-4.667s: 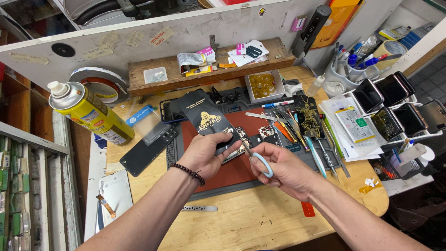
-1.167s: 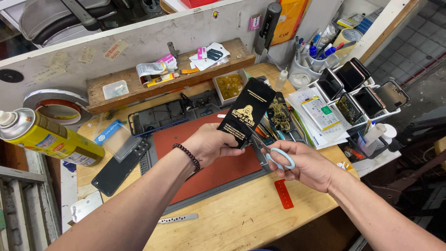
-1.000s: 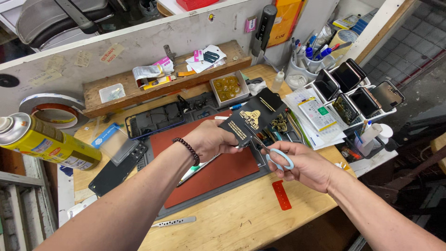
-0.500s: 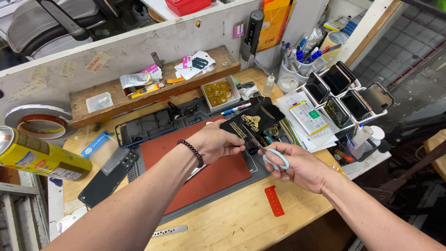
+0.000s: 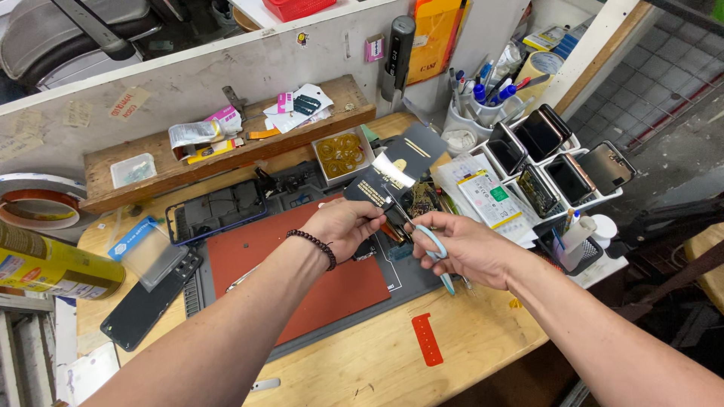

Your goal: The person removes a protective film from a new smartphone battery, applies adhesive tape, and installs the battery into a disassembled phone chassis. They then use scissors to trim a protective film from a screen protector package and apply tape to the phone's internal frame.

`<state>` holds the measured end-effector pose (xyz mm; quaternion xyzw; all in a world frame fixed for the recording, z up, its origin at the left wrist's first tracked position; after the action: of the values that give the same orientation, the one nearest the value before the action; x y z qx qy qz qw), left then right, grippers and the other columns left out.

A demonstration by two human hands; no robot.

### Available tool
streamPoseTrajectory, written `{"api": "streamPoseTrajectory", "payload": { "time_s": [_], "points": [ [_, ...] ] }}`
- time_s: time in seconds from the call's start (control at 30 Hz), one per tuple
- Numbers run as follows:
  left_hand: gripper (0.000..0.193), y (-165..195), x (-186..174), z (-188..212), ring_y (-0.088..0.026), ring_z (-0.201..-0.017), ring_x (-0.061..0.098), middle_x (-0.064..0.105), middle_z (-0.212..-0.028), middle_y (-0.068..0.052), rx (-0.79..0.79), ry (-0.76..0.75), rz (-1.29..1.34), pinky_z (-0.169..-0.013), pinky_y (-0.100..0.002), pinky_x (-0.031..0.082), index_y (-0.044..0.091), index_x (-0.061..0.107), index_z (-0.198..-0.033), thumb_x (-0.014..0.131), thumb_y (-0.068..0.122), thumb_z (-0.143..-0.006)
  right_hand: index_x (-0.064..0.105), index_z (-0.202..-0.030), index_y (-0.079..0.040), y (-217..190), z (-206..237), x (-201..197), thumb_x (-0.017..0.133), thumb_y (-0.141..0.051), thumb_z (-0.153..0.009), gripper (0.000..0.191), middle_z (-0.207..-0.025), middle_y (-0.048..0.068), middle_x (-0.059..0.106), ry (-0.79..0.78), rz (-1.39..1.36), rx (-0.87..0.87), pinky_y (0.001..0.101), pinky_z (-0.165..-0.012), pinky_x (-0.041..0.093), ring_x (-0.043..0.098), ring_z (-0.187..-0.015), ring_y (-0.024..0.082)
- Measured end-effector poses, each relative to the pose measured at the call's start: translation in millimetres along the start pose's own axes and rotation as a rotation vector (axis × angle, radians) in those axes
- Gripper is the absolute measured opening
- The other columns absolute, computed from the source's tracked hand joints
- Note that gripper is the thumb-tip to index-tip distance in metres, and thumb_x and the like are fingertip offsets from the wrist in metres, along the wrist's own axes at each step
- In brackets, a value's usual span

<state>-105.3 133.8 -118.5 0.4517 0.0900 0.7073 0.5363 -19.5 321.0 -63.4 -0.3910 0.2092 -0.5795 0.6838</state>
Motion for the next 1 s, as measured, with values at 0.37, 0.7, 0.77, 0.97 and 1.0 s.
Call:
{"api": "streamPoseTrajectory", "payload": {
  "time_s": [0.37, 0.7, 0.77, 0.97, 1.0],
  "points": [
    [0.015, -42.4, 21.9, 33.5, -0.02, -0.082, 0.068, 0.068, -0.098, -0.016, -0.09, -0.066, 0.124, -0.072, -0.026, 0.059, -0.01, 0.062, -0.103, 0.065, -0.012, -0.088, 0.057, -0.124, -0.01, -17.2, 0.8, -4.8, 0.077, -0.01, -0.081, 0.048, -0.098, 0.005, 0.074, 0.522, -0.26, -0.404, 0.0267, -0.069, 0.053, 0.067, -0.084, 0.011],
    [0.043, -27.8, 10.6, 63.3, -0.019, -0.097, 0.067, 0.065, -0.121, -0.016, -0.152, -0.035, -0.016, -0.085, -0.026, 0.06, 0.001, 0.053, -0.136, 0.059, -0.005, -0.094, 0.064, -0.116, -0.008, -73.5, -13.9, -56.3, 0.079, 0.0, -0.075, 0.044, -0.089, 0.006, 0.075, 0.6, 0.19, -0.499, 0.0273, -0.065, 0.054, 0.07, -0.077, 0.011],
    [0.043, -18.2, 0.2, 64.8, -0.017, -0.096, 0.069, 0.066, -0.118, -0.015, -0.119, -0.05, 0.005, -0.085, -0.026, 0.061, 0.0, 0.056, -0.136, 0.058, -0.005, -0.093, 0.069, -0.115, -0.007, -74.2, -20.4, -62.2, 0.084, -0.002, -0.074, 0.044, -0.087, 0.011, 0.072, 0.587, 0.454, -0.414, 0.0323, -0.066, 0.051, 0.064, -0.074, 0.014],
    [0.038, -2.2, -22.5, 70.6, -0.019, -0.092, 0.067, 0.068, -0.11, -0.013, -0.035, 0.013, -0.045, -0.083, -0.029, 0.06, -0.001, 0.058, -0.131, 0.06, -0.006, -0.093, 0.071, -0.125, -0.012, -89.2, -1.7, -58.0, 0.08, -0.019, -0.086, 0.041, -0.086, 0.014, 0.073, 0.865, 1.092, -0.398, 0.0415, -0.075, 0.053, 0.069, -0.08, 0.028],
    [0.037, -0.2, -26.7, 73.0, -0.019, -0.092, 0.067, 0.068, -0.108, -0.013, -0.024, 0.044, -0.06, -0.083, -0.03, 0.06, -0.001, 0.058, -0.129, 0.06, -0.007, -0.093, 0.07, -0.128, -0.013, -89.7, 3.5, -54.7, 0.078, -0.022, -0.089, 0.041, -0.086, 0.014, 0.073, 0.919, 1.114, -0.373, 0.0435, -0.075, 0.052, 0.069, -0.081, 0.031]
  ]
}}
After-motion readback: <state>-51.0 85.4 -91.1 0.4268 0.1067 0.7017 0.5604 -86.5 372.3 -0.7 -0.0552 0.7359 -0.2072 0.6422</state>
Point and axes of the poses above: each hand's wrist, its own z-axis away from the middle knuckle, its own x-axis out of the palm, y = z × x, the point moved 6 cm from there along -z, towards the middle knuckle
